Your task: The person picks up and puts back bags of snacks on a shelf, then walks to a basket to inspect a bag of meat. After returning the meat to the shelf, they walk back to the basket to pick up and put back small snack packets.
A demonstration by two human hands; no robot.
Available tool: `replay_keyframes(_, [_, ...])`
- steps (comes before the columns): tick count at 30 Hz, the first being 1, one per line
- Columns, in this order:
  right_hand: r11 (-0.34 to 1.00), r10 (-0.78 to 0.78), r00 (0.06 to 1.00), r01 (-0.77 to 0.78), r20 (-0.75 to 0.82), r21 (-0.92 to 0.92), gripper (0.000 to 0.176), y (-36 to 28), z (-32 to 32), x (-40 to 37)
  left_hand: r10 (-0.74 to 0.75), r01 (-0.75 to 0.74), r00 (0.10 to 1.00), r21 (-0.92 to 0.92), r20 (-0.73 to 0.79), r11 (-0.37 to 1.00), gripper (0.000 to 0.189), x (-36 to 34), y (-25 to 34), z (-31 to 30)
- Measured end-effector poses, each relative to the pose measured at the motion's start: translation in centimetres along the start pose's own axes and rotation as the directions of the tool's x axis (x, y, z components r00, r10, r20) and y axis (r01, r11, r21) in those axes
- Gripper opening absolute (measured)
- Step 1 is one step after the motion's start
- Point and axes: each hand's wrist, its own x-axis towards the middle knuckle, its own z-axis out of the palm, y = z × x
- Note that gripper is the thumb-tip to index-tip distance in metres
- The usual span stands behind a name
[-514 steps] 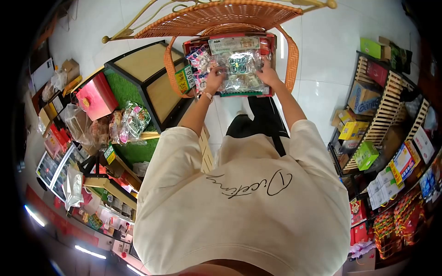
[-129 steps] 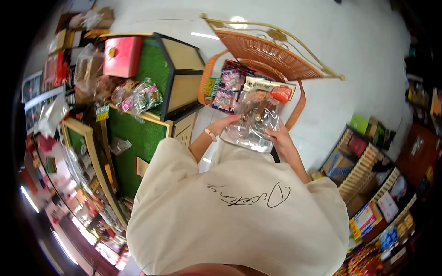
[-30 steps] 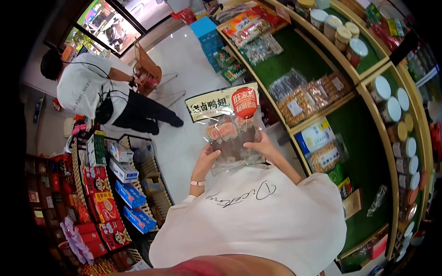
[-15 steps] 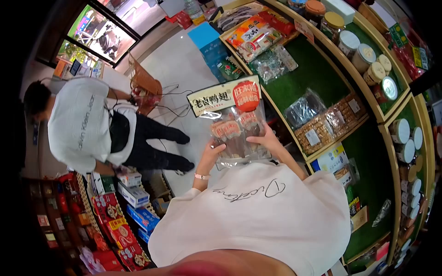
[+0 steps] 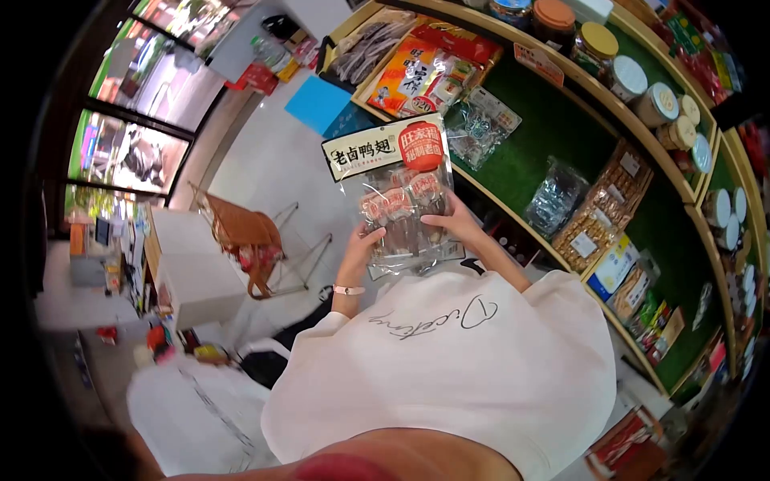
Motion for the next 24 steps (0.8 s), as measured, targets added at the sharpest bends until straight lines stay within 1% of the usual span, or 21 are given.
replay_keyframes(2, [0.999, -0.038, 0.999, 0.039, -0.038, 0.034, 0.079, 0.2, 0.7, 2.2, 0.038, -0.036, 0.998, -0.066, 0.042, 0.997, 0.046, 2.2, 1.0, -1.1])
replay_keyframes(3, [0.997, -0.047, 0.997, 0.051, -0.063, 0.053, 0.079, 0.2, 0.8, 2.6, -0.005, 0.008, 0.995, -0.025, 0.097, 1.0, 0.05, 3.4, 1.3, -1.9])
replay_keyframes(4, [0.998, -0.038, 0.993, 0.044, -0.108, 0.048, 0.079, -0.2, 0.9, 3.0, -0.025, 0.035, 0.991, -0.075, 0.128, 0.997, 0.051, 4.1, 1.4, -2.2])
replay_keyframes(6, [0.992, 0.032, 0.997, -0.023, -0.07, 0.124, 0.076, -0.6, 0.2, 3.9, -0.057, 0.088, 0.981, -0.167, 0.183, 0.982, 0.055, 5.7, 1.8, -2.5])
replay_keyframes(7, [0.991, 0.028, 0.994, -0.014, -0.104, 0.132, 0.07, 0.4, -0.7, 4.4, -0.011, 0.046, 0.98, -0.17, 0.199, 0.984, 0.057, 6.3, 1.8, -2.4])
replay_keyframes(8, [0.981, 0.071, 0.99, -0.047, -0.125, 0.187, 0.065, 0.7, -1.5, 4.9, 0.041, -0.001, 0.975, -0.177, 0.219, 0.984, 0.059, 7.1, 1.7, -2.0])
replay_keyframes(9, [0.968, 0.052, 0.983, -0.005, -0.177, 0.253, 0.065, 0.8, -2.2, 5.4, 0.09, -0.045, 0.967, -0.188, 0.238, 0.981, 0.062, 8.0, 1.8, -2.0])
replay_keyframes(10, [0.948, 0.042, 0.972, 0.034, -0.229, 0.318, 0.064, 1.0, -3.0, 5.7, 0.002, 0.05, 0.961, -0.179, 0.278, 0.983, 0.062, 8.9, 1.9, -2.5])
replay_keyframes(12, [0.994, 0.006, 0.957, 0.025, -0.289, 0.104, 0.064, 1.3, -5.2, 6.0, -0.175, 0.239, 0.923, -0.155, 0.341, 0.959, 0.063, 11.1, 1.9, -3.0])
replay_keyframes(13, [0.995, -0.064, 0.955, 0.084, -0.29, 0.056, 0.064, 2.2, -6.7, 6.7, -0.171, 0.226, 0.926, -0.131, 0.336, 0.965, 0.062, 12.3, 2.0, -2.8])
replay_keyframes(14, [0.992, -0.08, 0.959, 0.104, -0.272, 0.077, 0.064, 3.7, -8.5, 7.6, -0.166, 0.211, 0.93, -0.107, 0.329, 0.972, 0.061, 13.2, 2.1, -2.4])
replay_keyframes(15, [0.957, -0.016, 0.956, 0.099, -0.292, 0.273, 0.063, 3.6, -9.4, 8.4, -0.159, 0.195, 0.934, -0.084, 0.321, 0.977, 0.06, 14.3, 2.3, -1.9])
replay_keyframes(16, [0.884, 0.047, 0.954, 0.099, -0.297, 0.456, 0.063, 3.4, -10.4, 9.2, -0.172, 0.203, 0.923, -0.055, 0.343, 0.978, 0.059, 15.7, 2.7, -1.5])
replay_keyframes(17, [0.854, 0.054, 0.923, 0.155, -0.382, 0.497, 0.061, 4.1, -11.7, 10.3, -0.187, 0.212, 0.912, -0.029, 0.364, 0.977, 0.058, 16.9, 3.1, -1.3])
replay_keyframes(18, [0.914, 0.097, 0.875, 0.111, -0.475, 0.391, 0.06, 4.9, -13.2, 11.5, -0.201, 0.222, 0.901, -0.01, 0.385, 0.975, 0.057, 18.2, 3.5, -0.9])
replay_keyframes(19, [0.961, 0.121, 0.817, 0.046, -0.563, 0.272, 0.059, 5.5, -15.2, 12.9, -0.248, 0.277, 0.885, -0.019, 0.394, 0.961, 0.058, 19.5, 3.9, -0.5])
replay_keyframes(20, [0.988, 0.125, 0.753, -0.032, -0.647, 0.154, 0.057, 6.2, -17.7, 14.4, -0.289, 0.327, 0.868, -0.027, 0.404, 0.945, 0.058, 21.0, 4.3, -0.4])
replay_keyframes(21, [0.996, 0.093, 0.703, -0.076, -0.705, 0.055, 0.059, 7.4, -20.3, 15.8, -0.333, 0.374, 0.849, -0.022, 0.411, 0.927, 0.059, 22.2, 4.6, -0.1])
replay_keyframes(22, [0.991, 0.003, 0.677, -0.102, -0.736, -0.089, 0.059, 8.6, -22.7, 17.0, -0.329, 0.361, 0.858, -0.008, 0.394, 0.933, 0.058, 23.4, 4.8, -0.1])
replay_keyframes(24, [0.92, -0.185, 0.624, -0.162, -0.759, -0.357, 0.06, 9.9, -27.5, 19.9, -0.318, 0.328, 0.875, 0.035, 0.366, 0.944, 0.056, 26.6, 5.3, 0.0])
